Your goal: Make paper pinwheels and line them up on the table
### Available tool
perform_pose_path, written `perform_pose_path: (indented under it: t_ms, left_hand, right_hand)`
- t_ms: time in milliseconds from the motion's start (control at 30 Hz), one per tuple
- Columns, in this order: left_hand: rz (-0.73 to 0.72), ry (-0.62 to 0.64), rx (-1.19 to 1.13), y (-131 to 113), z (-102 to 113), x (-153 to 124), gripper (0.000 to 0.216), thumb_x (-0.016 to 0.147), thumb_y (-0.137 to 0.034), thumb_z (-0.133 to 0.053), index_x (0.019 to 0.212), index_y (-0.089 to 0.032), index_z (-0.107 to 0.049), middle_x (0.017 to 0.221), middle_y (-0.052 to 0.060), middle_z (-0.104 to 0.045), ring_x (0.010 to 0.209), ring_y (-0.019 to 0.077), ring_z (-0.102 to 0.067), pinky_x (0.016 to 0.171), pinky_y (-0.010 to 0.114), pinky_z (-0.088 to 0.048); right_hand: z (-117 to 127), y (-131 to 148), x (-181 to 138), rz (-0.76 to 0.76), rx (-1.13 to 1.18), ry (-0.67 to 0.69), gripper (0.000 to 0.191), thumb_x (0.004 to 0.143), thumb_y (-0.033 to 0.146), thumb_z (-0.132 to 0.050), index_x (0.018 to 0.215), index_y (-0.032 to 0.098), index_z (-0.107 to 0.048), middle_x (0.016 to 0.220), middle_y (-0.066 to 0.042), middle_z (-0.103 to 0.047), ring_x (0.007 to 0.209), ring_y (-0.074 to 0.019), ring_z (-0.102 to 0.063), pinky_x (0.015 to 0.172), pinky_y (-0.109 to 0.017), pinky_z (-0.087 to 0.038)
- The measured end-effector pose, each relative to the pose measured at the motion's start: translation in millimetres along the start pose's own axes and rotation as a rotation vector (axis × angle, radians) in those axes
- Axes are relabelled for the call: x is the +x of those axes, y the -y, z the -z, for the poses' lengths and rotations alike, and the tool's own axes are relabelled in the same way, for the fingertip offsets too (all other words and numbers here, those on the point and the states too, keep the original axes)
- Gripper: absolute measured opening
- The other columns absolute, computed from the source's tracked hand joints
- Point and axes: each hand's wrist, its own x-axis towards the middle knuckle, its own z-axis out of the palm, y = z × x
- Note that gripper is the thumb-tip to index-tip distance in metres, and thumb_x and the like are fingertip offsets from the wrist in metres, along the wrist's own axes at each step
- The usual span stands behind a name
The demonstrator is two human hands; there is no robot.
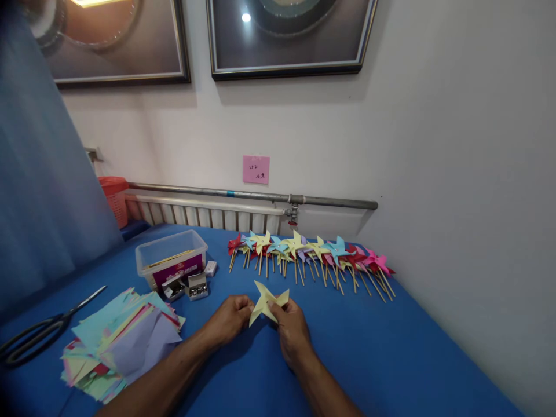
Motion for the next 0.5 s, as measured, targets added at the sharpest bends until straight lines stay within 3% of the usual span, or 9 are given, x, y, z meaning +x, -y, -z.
perform_pose_path:
  t_ms: [500]
  left_hand:
    - [0.046,-0.033,-0.005,-9.5,3.7,-3.8,0.013,0.075,-0.030,-0.055,0.071,-0.018,-0.054,0.054,-0.005,-0.050,0.046,0.0088,-0.040,0.048,0.022,-0.029]
  right_hand:
    - [0.8,5.9,0.4,0.021,0.005,-0.047,0.039,0.055,0.033,-0.089,0.085,0.019,-0.069,0.077,-0.002,-0.075,0.078,-0.0252,-0.070,0.064,-0.030,-0.052]
